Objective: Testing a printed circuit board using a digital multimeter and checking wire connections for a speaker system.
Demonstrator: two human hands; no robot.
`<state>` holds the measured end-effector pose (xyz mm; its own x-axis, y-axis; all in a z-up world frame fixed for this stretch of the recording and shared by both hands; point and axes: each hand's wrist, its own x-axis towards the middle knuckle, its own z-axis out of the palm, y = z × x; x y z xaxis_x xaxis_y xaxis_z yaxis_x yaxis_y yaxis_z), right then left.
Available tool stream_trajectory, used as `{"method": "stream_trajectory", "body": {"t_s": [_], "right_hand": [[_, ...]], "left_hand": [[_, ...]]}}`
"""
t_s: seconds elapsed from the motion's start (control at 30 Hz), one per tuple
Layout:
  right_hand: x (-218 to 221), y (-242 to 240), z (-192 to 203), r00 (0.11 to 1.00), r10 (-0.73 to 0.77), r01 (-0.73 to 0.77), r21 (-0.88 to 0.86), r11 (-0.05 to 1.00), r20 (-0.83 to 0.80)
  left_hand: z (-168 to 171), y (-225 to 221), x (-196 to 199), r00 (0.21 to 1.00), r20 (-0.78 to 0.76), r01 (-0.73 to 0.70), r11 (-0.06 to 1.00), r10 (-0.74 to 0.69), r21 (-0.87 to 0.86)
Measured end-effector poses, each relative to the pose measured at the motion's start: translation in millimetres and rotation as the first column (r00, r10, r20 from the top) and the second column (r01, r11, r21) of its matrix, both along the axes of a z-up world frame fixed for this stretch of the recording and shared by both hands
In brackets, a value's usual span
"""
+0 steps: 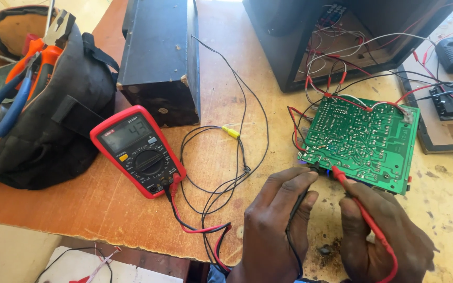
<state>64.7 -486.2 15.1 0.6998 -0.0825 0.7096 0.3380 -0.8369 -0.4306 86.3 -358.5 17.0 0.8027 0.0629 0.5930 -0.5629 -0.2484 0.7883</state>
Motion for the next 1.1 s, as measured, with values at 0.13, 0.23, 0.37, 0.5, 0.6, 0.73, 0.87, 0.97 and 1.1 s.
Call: {"method": "stream_trajectory", "body": {"t_s": [0.13, 0.23, 0.37, 0.5, 0.6, 0.73, 0.87, 0.97, 1.1], "right_hand": [[5, -3, -8, 1.000, 0.016, -0.016, -0.031, 0.999, 0.003], [8, -6, -12, 0.999, 0.045, -0.044, -0.041, 0.998, 0.027], [6, -6, -12, 1.000, 0.027, -0.026, -0.055, 0.998, 0.012], [5, -6, -12, 1.000, -0.001, 0.001, -0.060, 0.998, -0.009], [5, -5, -12, 1.000, 0.000, -0.001, -0.045, 0.999, -0.004], [5, -3, -11, 1.000, -0.003, 0.004, -0.067, 0.998, 0.024], [-3, -2, -8, 0.997, 0.004, -0.005, -0.007, 1.000, -0.071], [-2, -7, -18, 0.999, -0.028, 0.025, -0.080, 0.996, -0.043], [0, -2, -11, 0.999, 0.034, -0.035, -0.047, 0.998, -0.022]], "left_hand": [[-3, 0, 1, 0.999, -0.020, -0.031, 0.999, 0.032, 0.028], [-4, 0, 1, 0.999, -0.028, -0.039, 0.998, 0.041, 0.041], [-5, 0, 1, 0.999, -0.037, -0.013, 0.999, 0.015, 0.031], [-5, 1, 1, 0.999, -0.033, -0.014, 0.999, 0.016, 0.039], [-5, 1, 1, 0.999, -0.039, -0.011, 0.999, 0.012, 0.042], [-4, 0, 2, 0.999, -0.030, -0.013, 0.999, 0.014, 0.035], [-4, 1, 0, 0.999, -0.037, 0.006, 1.000, -0.006, 0.004], [-1, 4, -3, 0.999, -0.046, -0.010, 1.000, 0.011, 0.023], [-5, 3, -2, 0.999, -0.033, -0.013, 0.999, 0.014, 0.036]]}}
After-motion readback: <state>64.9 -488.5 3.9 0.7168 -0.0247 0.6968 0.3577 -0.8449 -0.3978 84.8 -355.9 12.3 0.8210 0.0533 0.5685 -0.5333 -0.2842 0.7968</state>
